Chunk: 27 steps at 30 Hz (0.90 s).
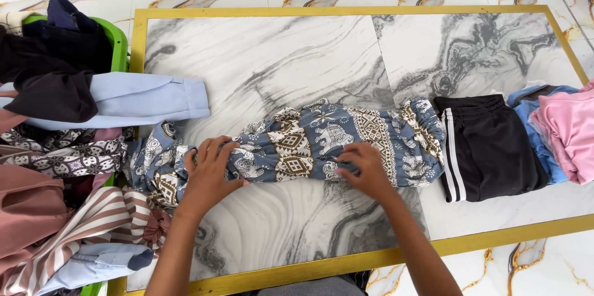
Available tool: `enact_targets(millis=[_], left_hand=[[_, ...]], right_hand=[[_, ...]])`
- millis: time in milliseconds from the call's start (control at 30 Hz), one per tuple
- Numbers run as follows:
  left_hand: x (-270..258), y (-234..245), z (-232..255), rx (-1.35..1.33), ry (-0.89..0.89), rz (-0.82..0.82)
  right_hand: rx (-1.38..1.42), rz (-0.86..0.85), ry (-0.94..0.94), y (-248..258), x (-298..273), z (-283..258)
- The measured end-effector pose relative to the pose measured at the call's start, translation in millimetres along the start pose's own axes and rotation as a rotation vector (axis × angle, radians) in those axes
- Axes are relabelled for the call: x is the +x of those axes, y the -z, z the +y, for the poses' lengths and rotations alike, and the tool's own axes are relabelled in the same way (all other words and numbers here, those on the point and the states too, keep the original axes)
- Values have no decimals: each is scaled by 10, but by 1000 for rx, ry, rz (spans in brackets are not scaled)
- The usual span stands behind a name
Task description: The person is folding clothes on the floor.
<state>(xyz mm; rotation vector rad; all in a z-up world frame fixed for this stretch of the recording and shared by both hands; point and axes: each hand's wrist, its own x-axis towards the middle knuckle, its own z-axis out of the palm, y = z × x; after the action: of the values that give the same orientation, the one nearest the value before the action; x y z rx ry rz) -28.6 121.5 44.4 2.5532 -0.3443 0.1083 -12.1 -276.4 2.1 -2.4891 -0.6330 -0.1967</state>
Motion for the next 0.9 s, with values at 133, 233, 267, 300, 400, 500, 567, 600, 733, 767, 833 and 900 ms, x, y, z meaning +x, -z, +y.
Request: enact_targets(millis=[133,233,267,300,400,500,567,600,733,767,833,900], left_hand=[[-134,-30,-301,-1,32,32],[-174,-36,-376,-46,98,31],[-191,-33,-379,-75,108,52],[-195,-29,-382,-104,116,72],[-253,-35,-434,-100,109,157],[-369,30,-425,-58,71,240],[-448,127,-392,-62,72,268],[-491,173,-374,-67,70,293],[-634,200,-408,-76,119,225],[-629,199,-387,-81,135,177],[-561,195,-298,-85,152,127],[-433,182,-157,-49,43,182]], right_hand=[[-18,-145,80,-272,78,-256],[-21,-145,56,-385,49,-30],[20,-144,45,-365,57,-10],[59,-142,32,-342,66,12],[135,-118,-12,-344,12,243],[218,-67,-121,-183,-4,292],[225,-28,-149,-150,-49,398],[230,15,-180,-135,-78,451],[401,50,-245,-154,-109,635],[429,-31,-308,-137,-77,593],[456,-113,-373,-77,37,366],[391,-126,-158,13,198,-3]])
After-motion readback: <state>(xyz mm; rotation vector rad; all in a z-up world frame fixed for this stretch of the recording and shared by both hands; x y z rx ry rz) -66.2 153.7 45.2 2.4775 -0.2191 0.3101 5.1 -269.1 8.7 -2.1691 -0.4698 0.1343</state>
